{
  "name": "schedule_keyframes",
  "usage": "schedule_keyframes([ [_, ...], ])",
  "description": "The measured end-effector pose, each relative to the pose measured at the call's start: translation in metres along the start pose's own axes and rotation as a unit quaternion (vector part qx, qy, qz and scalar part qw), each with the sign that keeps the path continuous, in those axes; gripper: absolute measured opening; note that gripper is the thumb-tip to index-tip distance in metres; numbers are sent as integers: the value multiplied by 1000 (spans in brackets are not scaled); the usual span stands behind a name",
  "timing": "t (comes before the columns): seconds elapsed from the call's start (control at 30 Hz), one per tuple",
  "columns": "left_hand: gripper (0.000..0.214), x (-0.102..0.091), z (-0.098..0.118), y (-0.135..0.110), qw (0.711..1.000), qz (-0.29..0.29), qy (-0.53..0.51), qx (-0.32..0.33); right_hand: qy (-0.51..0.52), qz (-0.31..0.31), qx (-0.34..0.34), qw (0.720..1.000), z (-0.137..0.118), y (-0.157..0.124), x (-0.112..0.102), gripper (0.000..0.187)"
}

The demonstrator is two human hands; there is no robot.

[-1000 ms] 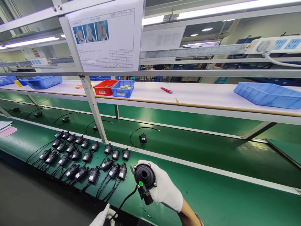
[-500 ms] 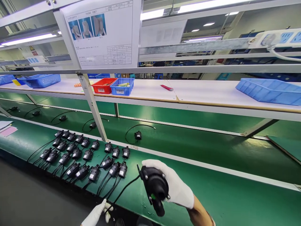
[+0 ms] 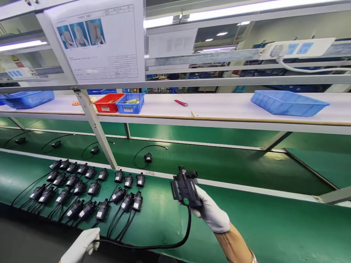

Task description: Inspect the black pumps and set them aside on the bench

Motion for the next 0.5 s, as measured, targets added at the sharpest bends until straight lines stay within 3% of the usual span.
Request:
schedule_keyframes([
  [0.1,65,-12,68,13,986,-31,150,64,-173,48,73,981,18,9,-41,69],
  [0.17,54,2,134,29,948,-26,280,150,-263,81,103,956,30,15,-79,61],
  [0.2,48,19,171,38,915,-22,345,208,-289,102,119,944,37,19,-101,57],
  [0.27,38,77,246,54,808,-36,464,362,-331,148,155,919,56,29,-151,51],
  [0.37,27,192,330,80,579,-95,586,560,-378,209,209,877,87,50,-231,48],
  [0.4,24,225,354,97,543,-117,592,584,-385,224,221,868,97,59,-257,50],
  [0.5,19,312,426,154,481,-158,591,628,-390,264,250,846,120,86,-333,56],
])
Point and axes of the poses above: each hand's wrist, its own y-axis towards the middle knuckle, its own x-axis out of the palm, z = x × y, the point moved 9 cm from there along y, towards the middle knuckle, and after that the axes turned 1 degree about z, right-handed, at the moved point
